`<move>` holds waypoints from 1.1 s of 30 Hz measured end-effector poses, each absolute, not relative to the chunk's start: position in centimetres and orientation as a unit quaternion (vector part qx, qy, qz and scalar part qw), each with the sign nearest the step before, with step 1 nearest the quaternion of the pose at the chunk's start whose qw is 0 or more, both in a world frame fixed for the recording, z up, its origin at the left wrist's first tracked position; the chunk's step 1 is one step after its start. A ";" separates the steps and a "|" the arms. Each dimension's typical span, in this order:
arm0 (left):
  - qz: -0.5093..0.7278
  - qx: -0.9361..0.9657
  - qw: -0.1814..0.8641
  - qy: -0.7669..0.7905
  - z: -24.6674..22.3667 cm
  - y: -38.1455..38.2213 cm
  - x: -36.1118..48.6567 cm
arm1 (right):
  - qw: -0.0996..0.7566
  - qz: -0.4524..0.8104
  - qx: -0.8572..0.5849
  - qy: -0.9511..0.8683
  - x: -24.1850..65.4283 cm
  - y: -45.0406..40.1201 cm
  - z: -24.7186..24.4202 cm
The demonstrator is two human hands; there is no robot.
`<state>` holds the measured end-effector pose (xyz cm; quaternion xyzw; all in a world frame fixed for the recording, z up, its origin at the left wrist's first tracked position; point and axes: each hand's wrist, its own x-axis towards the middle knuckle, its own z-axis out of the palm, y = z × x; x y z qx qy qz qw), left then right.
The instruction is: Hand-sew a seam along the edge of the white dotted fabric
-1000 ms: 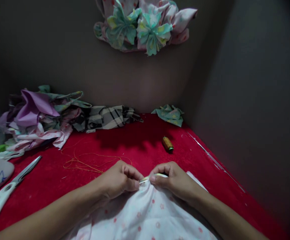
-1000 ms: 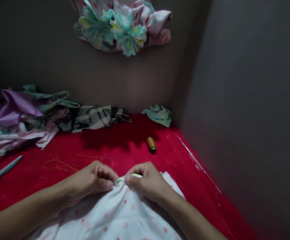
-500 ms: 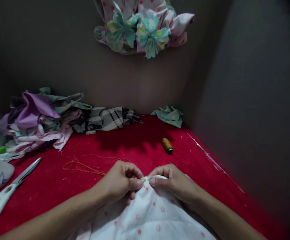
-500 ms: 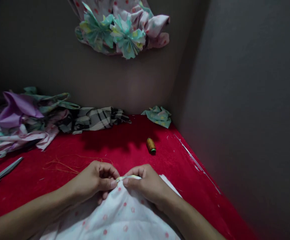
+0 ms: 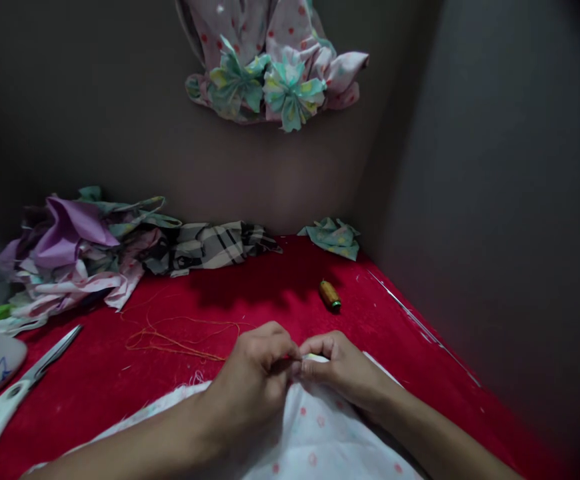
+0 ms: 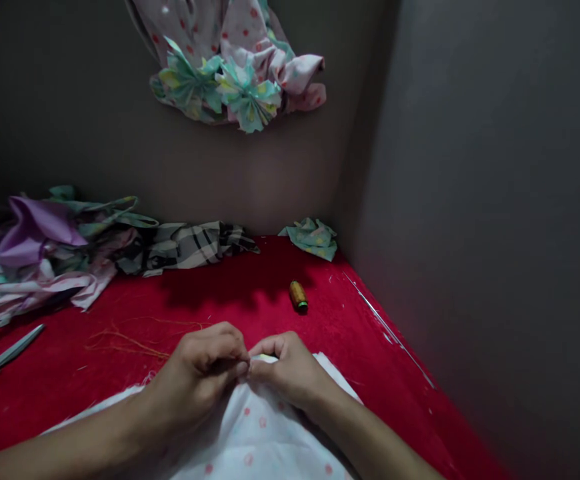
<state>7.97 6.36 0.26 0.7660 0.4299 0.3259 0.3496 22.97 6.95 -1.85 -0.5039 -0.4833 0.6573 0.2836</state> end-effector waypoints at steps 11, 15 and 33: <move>0.390 0.476 0.646 0.452 2.3 8.1 6.9 | 0.296 0.655 -0.505 -0.477 22.8 7.0 -1.9; 0.399 0.415 0.682 0.451 2.4 8.9 6.5 | 0.277 0.632 -0.537 -0.486 22.7 7.1 -2.0; 0.513 0.542 0.344 0.570 3.9 16.1 -3.0 | 0.246 0.617 -0.566 -0.488 22.5 7.0 -1.3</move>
